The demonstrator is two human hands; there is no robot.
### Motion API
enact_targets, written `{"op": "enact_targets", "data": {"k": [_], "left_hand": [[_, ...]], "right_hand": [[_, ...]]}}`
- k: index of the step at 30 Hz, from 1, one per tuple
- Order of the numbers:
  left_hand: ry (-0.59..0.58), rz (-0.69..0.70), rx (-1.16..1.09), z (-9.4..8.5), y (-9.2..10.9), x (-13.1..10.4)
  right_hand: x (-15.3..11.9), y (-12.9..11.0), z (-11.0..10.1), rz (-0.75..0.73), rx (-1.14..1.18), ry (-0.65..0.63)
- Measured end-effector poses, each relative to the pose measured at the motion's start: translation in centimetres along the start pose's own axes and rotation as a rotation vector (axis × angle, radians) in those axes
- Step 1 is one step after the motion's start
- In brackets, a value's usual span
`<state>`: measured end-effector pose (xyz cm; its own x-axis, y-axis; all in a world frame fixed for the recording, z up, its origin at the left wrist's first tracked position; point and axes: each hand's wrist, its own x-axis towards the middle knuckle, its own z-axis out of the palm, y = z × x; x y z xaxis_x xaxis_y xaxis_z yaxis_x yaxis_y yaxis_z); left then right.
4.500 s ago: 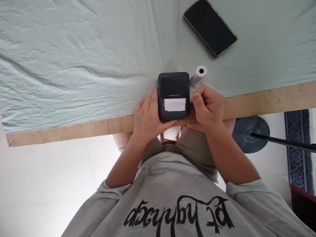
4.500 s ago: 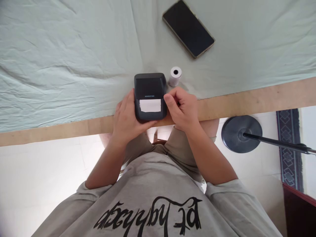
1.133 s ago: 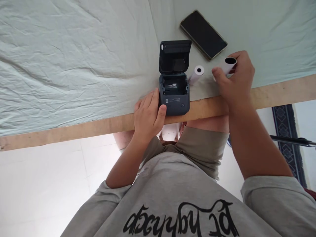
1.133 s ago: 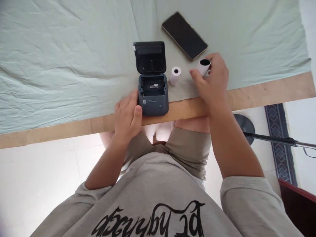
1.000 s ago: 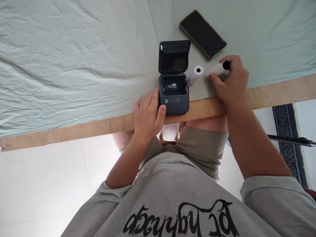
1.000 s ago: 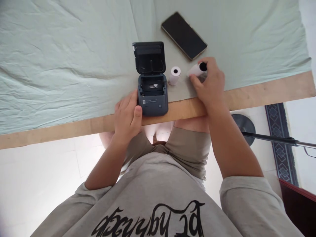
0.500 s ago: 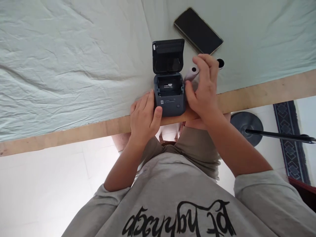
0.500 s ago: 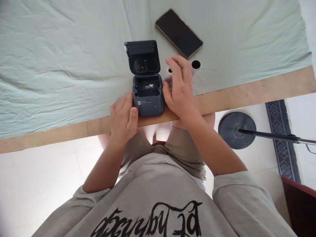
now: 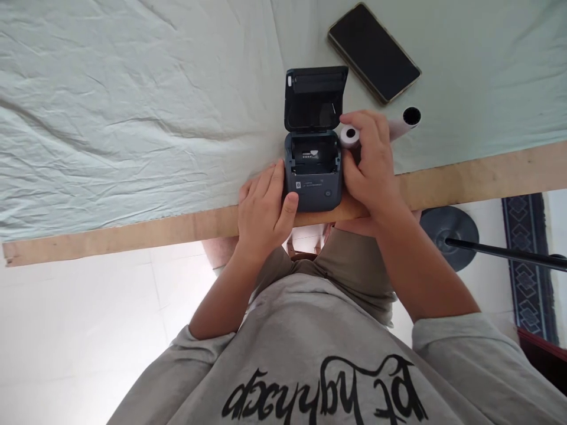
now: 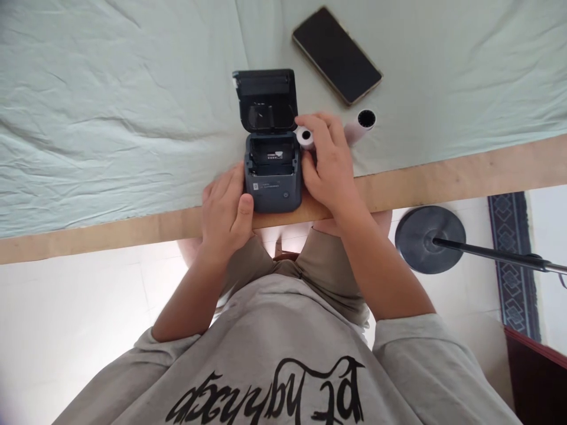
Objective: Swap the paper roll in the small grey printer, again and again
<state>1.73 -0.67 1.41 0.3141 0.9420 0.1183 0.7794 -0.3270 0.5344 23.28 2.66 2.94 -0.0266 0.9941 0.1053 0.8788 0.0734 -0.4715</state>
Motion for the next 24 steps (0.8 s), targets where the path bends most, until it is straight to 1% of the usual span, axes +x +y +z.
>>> {"op": "enact_targets", "data": {"k": [3, 5, 8, 11, 14, 20, 24], "left_hand": [[-0.005, -0.001, 0.003, 0.0, 0.0, 0.0], [-0.004, -0.001, 0.003, 0.0, 0.0, 0.0], [0.002, 0.003, 0.003, 0.0, 0.0, 0.0], [0.004, 0.004, 0.005, 0.0, 0.1, 0.0], [-0.004, -0.002, 0.001, -0.1, 0.1, 0.0], [-0.005, -0.004, 0.009, -0.1, 0.0, 0.0], [-0.019, 0.005, 0.016, -0.2, -0.1, 0.0]], "right_hand": [[0.1, -0.1, 0.0, 0.048, -0.067, -0.014], [0.0, 0.2, 0.3, 0.033, -0.061, -0.014], [-0.1, 0.9, 0.8, 0.031, -0.018, 0.034], [-0.2, 1.3, 1.3, 0.078, 0.035, 0.096], [-0.3, 1.4, 1.4, 0.098, 0.071, 0.122], [-0.7, 1.2, 1.0, 0.07, -0.01, 0.134], [-0.7, 0.1, 0.1, 0.026, -0.044, 0.136]]}}
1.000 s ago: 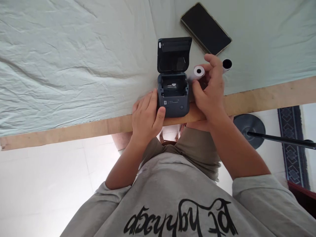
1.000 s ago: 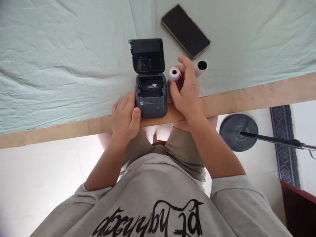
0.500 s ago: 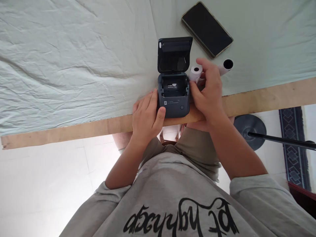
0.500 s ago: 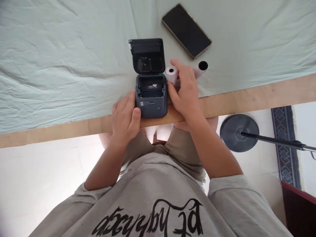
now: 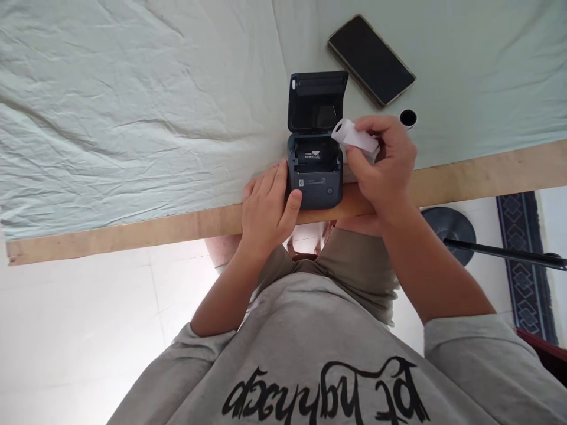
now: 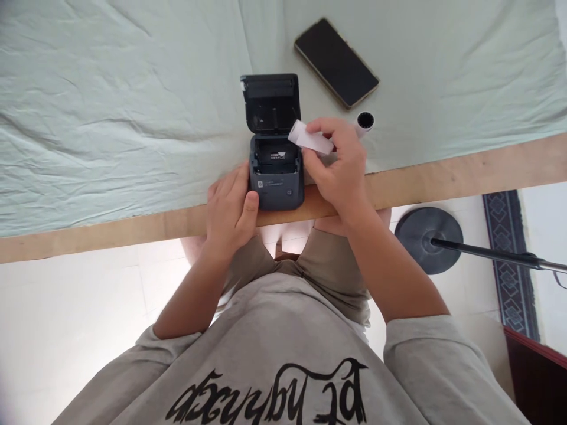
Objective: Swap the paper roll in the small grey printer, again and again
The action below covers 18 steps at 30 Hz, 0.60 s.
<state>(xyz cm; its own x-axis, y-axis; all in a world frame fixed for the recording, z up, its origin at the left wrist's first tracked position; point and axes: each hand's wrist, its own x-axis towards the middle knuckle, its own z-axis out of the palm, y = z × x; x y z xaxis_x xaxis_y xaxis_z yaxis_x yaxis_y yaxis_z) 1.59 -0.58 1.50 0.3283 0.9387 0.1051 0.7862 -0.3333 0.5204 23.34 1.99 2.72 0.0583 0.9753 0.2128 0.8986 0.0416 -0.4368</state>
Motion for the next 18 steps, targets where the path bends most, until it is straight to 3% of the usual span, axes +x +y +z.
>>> {"op": "enact_targets", "data": {"k": [9, 14, 18], "left_hand": [[0.001, 0.002, -0.01, 0.1, 0.0, -0.1], [0.013, 0.016, -0.019, 0.2, -0.2, 0.0], [0.017, 0.015, -0.025, 0.3, -0.3, 0.0]], "right_hand": [[2.6, -4.7, -2.3, -0.125, -0.165, -0.324], [2.9, -3.7, -1.4, -0.139, -0.071, -0.293], [1.9, -2.3, 0.1, -0.255, 0.11, -0.084]]}}
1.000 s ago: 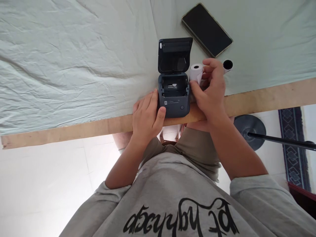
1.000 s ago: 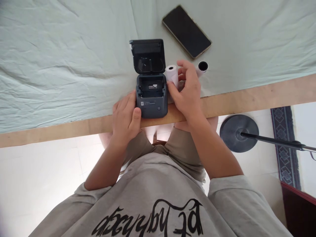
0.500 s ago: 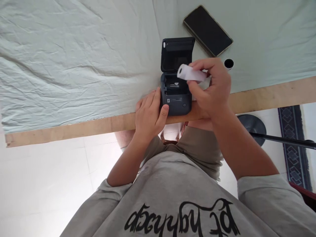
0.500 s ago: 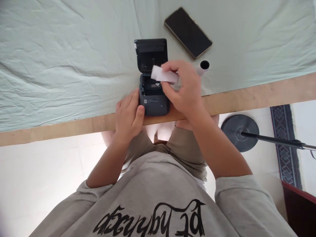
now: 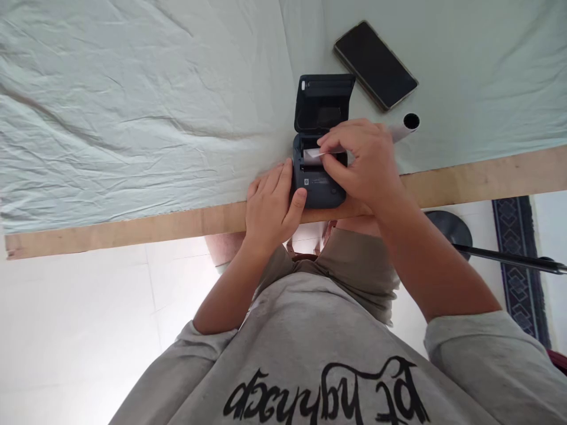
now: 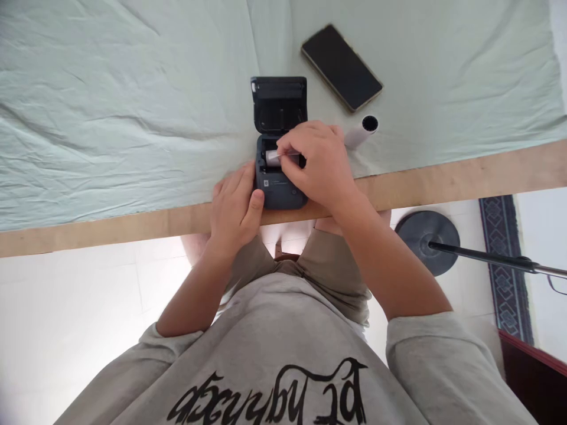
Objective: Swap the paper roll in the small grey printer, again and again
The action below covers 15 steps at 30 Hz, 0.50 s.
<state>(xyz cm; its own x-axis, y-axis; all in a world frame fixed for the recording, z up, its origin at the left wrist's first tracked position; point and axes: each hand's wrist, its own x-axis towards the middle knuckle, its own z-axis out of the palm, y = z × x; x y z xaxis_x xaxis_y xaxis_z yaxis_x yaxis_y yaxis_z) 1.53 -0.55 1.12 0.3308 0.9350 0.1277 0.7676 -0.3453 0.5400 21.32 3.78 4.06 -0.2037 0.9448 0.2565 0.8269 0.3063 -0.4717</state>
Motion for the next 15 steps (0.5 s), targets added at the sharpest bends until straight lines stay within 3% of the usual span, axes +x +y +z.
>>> {"op": "enact_targets", "data": {"k": [5, 15], "left_hand": [[0.0, -0.001, -0.033, -0.2, 0.1, -0.1], [-0.007, -0.133, -0.208, -0.8, 0.3, 1.1]], "right_hand": [[-2.5, -0.7, 1.2, -0.106, 0.123, 0.192], [-6.2, -0.8, 3.0, -0.212, 0.134, 0.334]]}}
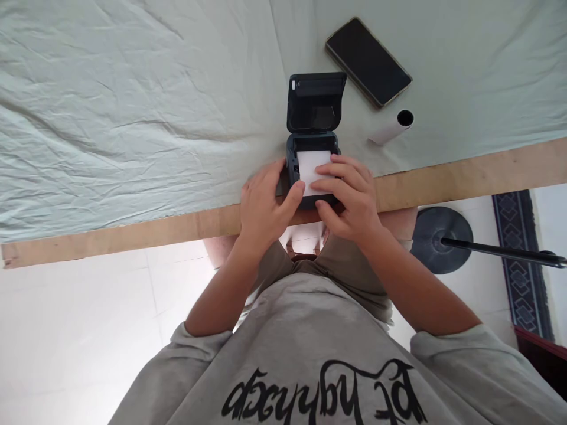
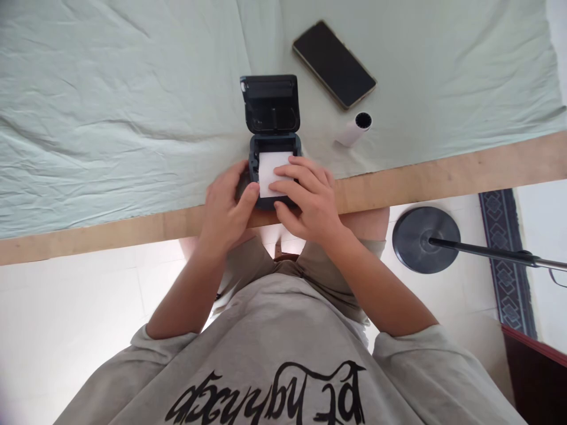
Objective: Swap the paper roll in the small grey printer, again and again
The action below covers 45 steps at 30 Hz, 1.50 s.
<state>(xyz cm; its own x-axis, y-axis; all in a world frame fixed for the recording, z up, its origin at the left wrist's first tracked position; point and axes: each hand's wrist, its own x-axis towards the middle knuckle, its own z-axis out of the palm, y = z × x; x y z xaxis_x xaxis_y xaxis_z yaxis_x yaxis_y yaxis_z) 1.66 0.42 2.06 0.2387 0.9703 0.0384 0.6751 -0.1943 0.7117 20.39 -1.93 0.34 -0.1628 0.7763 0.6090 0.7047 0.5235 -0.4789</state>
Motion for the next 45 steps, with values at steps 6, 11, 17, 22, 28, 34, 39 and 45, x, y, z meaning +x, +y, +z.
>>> {"op": "enact_targets", "data": {"k": [6, 11, 17, 22, 28, 34, 39, 45], "left_hand": [[0.071, 0.017, 0.174, 1.0, 0.0, -0.4], [0.057, 0.059, 0.223, 1.1, -0.3, -0.5], [0.046, 0.066, 0.22, 0.9, -0.2, -0.5], [0.033, 0.071, 0.229, 1.0, -0.1, -0.5], [0.026, 0.087, 0.192, 0.8, 0.0, -0.6], [-0.028, 0.11, 0.193, 0.5, 0.3, -0.5], [-0.036, 0.084, 0.19, 0.6, 0.5, -0.5], [-0.007, 0.08, 0.185, 0.7, 0.6, -0.4]], "right_hand": [[-0.1, 0.3, -0.9, 0.017, 0.077, 0.063], [3.6, 1.7, -1.5, 0.358, 0.103, 0.041], [5.2, 4.2, 0.4, 0.314, 0.382, 0.033], [4.1, 4.2, 0.2, 0.339, 0.386, 0.154], [3.9, 4.4, 0.4, 0.429, 0.382, -0.09], [3.9, 4.9, -0.2, 0.299, 0.336, -0.224], [4.6, 5.0, -0.8, 0.326, 0.319, -0.376], [4.4, 4.1, -0.1, 0.304, 0.179, -0.281]]}}
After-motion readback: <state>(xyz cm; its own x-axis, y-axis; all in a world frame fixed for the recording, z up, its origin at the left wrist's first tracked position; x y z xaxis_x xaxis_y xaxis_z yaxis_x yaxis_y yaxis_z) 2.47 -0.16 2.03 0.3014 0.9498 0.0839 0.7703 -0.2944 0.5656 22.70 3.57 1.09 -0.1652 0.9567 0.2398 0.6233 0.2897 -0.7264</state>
